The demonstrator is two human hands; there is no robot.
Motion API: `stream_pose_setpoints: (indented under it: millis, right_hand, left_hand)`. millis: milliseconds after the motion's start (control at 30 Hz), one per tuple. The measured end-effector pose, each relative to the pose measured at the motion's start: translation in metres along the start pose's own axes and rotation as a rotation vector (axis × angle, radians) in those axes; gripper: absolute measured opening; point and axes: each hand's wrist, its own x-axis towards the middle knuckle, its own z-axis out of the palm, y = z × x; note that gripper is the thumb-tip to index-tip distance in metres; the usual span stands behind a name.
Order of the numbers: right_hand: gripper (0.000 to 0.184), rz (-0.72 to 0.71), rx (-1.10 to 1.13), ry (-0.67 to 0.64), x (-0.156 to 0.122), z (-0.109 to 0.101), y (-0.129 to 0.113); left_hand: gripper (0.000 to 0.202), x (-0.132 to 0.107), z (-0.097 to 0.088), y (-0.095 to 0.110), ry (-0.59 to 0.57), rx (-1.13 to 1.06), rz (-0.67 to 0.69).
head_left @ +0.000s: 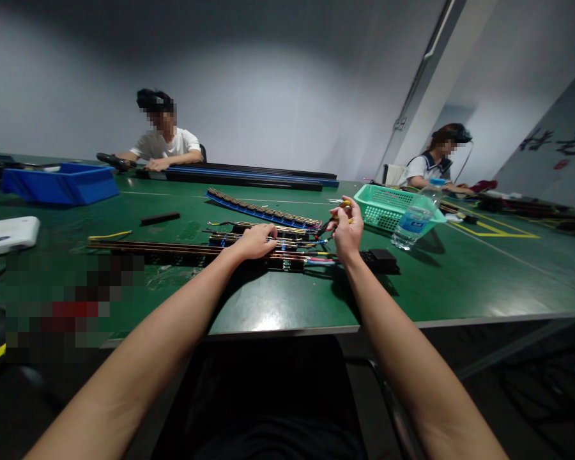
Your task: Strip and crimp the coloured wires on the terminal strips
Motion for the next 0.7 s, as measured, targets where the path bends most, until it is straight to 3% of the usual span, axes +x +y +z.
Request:
stream_pose_setpoints:
  millis: [233,433,500,567,700]
  right_hand:
    - [0.04,0.051,-0.073,-0.251,-0.017,0.002,0.006]
    - [0.03,-0.093,-0.496,-0.597,-0.033,0.003,0.0]
    - [0.028,-0.112,-0.555,-0.658,-0.035,0.003,0.0]
    - [0.029,-0.101,-0.53,-0.587,-0.034,0.004,0.0]
    - [0.033,-0.066,-0.367,-0.172,-0.03,0.004,0.003]
  left_hand:
    - [0.024,0.001,0.003,-0.002,0.01,-0.022,0.012]
    - [0.025,0.0,0.003,-0.002,0.012,-0.014,0.004]
    - [0.025,0.0,0.003,-0.002,0.012,-0.017,0.008]
    - [0.026,0.0,0.004,-0.003,0.015,-0.021,0.015]
    - [0.025,0.002,0.005,-0.005,0.016,-0.03,0.035]
